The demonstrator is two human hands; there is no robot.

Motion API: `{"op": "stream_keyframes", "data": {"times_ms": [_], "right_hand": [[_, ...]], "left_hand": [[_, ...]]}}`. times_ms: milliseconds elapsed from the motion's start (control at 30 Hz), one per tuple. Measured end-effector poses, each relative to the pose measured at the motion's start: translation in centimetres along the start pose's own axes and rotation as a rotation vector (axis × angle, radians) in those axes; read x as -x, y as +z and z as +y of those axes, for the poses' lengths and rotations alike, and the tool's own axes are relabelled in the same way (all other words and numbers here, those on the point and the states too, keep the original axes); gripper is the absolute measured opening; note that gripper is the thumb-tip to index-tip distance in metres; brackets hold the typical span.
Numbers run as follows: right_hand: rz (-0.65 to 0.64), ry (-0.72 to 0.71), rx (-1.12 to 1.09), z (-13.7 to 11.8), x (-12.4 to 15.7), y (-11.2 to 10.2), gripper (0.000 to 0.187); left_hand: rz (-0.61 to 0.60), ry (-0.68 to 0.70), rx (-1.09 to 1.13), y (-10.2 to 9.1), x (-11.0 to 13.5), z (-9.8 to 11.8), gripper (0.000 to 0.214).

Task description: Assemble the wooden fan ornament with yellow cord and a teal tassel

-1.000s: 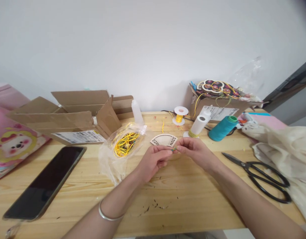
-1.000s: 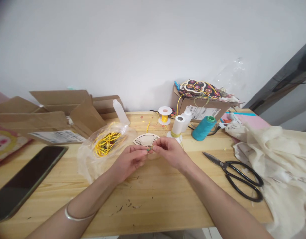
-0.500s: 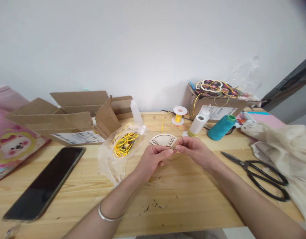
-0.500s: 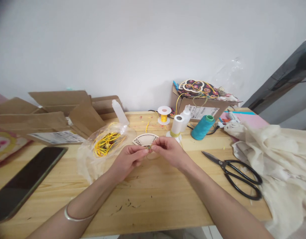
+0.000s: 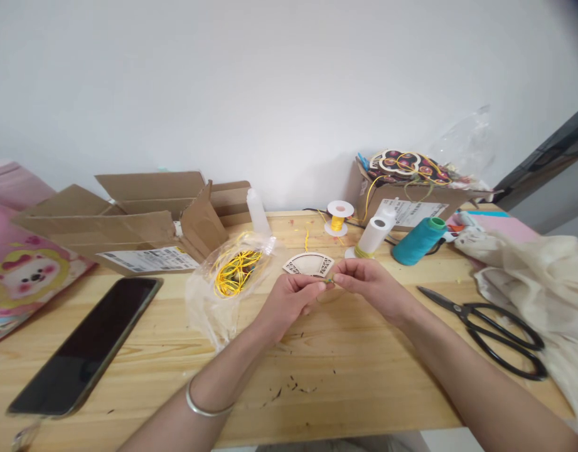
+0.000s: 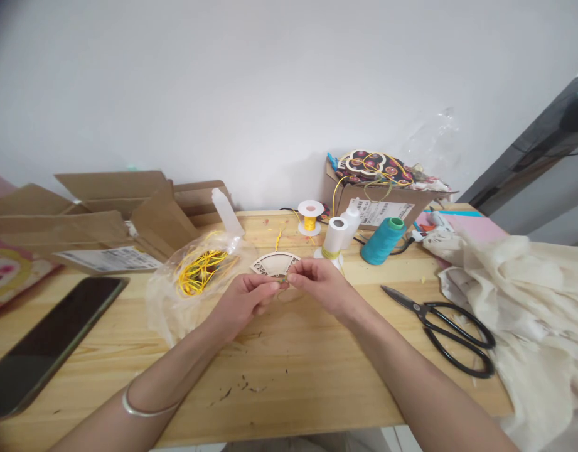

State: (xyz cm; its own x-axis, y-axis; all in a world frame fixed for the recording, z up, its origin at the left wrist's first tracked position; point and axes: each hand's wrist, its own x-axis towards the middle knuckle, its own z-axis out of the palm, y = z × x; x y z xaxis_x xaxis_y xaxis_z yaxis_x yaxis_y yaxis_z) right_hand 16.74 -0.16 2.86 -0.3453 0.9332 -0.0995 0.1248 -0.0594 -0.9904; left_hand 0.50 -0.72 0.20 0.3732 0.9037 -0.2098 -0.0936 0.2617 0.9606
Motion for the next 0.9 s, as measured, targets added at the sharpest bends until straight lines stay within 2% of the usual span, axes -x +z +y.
{"op": "stream_keyframes", "data": {"times_ms": [500, 733, 900], "right_hand": [[-0.002, 0.007, -0.051, -0.06, 0.1, -0.06, 0.015], [-0.035, 0.011, -0.051, -0.06, 0.16, 0.05, 0.016], [-0.032, 0.028, -0.003, -0.09, 0.17, 0.09, 0.016]], "left_hand": [[-0.004, -0.007, -0.003, -0.02, -0.06, -0.08, 0.022], [-0.051, -0.024, 0.085, -0.01, -0.06, 0.11, 0.021], [-0.001, -0.008, 0.06, 0.12, -0.07, 0.13, 0.021]]}}
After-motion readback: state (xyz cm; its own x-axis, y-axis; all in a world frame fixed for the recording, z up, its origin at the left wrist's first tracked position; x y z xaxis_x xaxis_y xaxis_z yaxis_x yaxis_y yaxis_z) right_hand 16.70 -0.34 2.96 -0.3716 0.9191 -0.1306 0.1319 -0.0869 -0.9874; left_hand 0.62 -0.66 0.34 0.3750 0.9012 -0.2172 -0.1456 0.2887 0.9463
